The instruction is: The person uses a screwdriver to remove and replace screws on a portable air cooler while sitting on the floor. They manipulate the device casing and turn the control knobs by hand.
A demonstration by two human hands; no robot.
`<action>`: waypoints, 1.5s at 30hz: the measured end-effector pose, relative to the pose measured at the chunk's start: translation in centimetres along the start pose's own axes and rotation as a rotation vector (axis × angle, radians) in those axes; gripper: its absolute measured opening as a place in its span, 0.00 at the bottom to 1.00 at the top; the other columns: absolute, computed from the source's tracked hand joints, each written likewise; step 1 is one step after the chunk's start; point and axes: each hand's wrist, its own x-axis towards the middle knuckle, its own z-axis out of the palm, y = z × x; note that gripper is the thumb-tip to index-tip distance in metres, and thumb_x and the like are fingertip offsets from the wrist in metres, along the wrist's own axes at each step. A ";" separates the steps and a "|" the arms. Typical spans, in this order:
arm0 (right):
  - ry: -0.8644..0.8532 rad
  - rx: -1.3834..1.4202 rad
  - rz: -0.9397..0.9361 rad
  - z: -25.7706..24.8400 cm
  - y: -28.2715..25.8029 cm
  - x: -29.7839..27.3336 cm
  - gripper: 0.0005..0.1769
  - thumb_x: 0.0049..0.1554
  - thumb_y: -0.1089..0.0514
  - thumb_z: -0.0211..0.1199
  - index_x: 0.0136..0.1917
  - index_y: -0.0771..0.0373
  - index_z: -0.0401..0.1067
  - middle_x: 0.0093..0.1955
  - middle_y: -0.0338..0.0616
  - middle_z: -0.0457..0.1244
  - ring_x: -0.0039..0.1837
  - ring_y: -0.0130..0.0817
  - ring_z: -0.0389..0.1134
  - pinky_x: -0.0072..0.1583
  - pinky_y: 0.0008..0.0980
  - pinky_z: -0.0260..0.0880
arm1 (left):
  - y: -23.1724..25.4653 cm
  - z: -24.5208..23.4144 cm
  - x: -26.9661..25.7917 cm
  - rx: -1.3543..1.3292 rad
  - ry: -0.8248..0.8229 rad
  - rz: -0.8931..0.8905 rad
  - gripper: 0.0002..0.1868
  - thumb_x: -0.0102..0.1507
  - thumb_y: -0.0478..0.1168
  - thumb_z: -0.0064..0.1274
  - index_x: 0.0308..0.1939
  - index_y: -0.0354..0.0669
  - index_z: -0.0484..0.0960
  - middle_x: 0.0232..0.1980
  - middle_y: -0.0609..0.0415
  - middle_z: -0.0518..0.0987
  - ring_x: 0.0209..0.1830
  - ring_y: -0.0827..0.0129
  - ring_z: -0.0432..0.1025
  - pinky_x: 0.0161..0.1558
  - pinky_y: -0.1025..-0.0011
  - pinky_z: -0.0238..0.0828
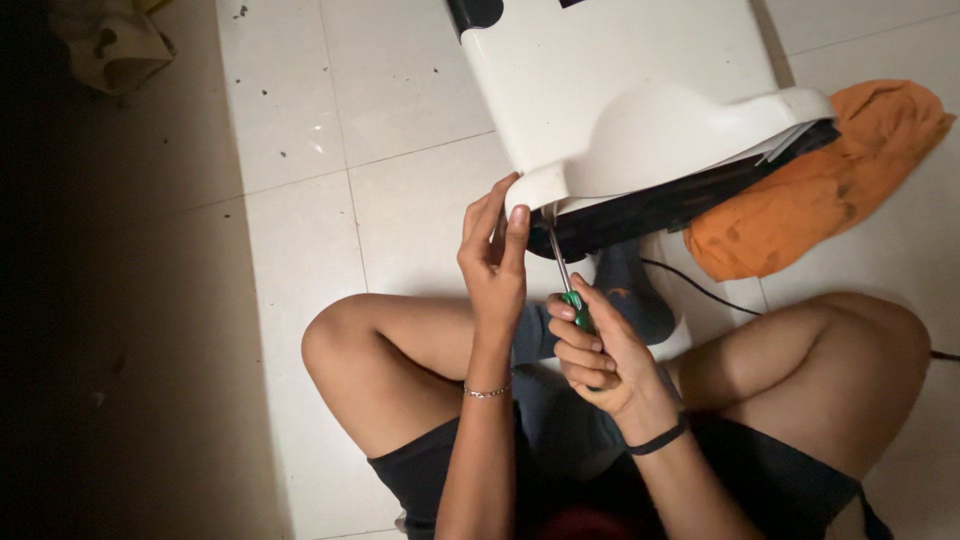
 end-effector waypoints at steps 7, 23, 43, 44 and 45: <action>-0.411 0.343 0.159 -0.3 0.3 0.6 0.26 0.74 0.41 0.44 0.45 0.64 0.57 0.26 0.34 0.45 0.23 0.21 0.43 0.22 0.19 0.40 | -0.3 -0.6 0.2 -0.071 -0.037 -0.066 0.19 0.71 0.39 0.54 0.65 0.36 0.79 0.60 0.54 0.73 0.53 0.75 0.69 0.55 0.76 0.70; 1.004 -1.956 -0.812 -0.2 3.1 0.2 0.23 0.67 0.45 0.51 0.43 0.66 0.73 0.37 0.54 0.69 0.41 0.58 0.70 0.45 0.51 0.69 | 0.4 0.6 -0.3 0.019 0.055 -0.075 0.19 0.71 0.40 0.52 0.65 0.37 0.80 0.57 0.53 0.76 0.47 0.75 0.67 0.46 0.78 0.66; 0.393 -0.341 -0.040 3.1 0.0 -1.2 0.27 0.65 0.36 0.49 0.38 0.60 0.59 0.23 0.33 0.48 0.19 0.21 0.41 0.21 0.22 0.36 | 0.0 1.7 -0.6 0.001 0.143 0.031 0.18 0.72 0.40 0.52 0.65 0.36 0.79 0.59 0.50 0.76 0.56 0.70 0.70 0.58 0.73 0.68; 0.322 -0.257 -0.007 2.7 -0.2 -1.4 0.27 0.66 0.36 0.48 0.38 0.60 0.59 0.24 0.32 0.48 0.19 0.20 0.41 0.21 0.21 0.35 | -0.1 1.7 -0.6 -0.001 0.144 0.024 0.18 0.72 0.40 0.51 0.65 0.37 0.79 0.58 0.51 0.76 0.56 0.71 0.70 0.57 0.73 0.68; 0.269 -0.201 0.014 2.3 -0.6 -1.6 0.27 0.66 0.37 0.48 0.38 0.60 0.58 0.24 0.32 0.47 0.20 0.20 0.41 0.21 0.21 0.35 | -0.1 1.7 -0.6 0.000 0.146 0.015 0.18 0.72 0.41 0.51 0.64 0.37 0.79 0.58 0.51 0.76 0.55 0.71 0.70 0.56 0.73 0.68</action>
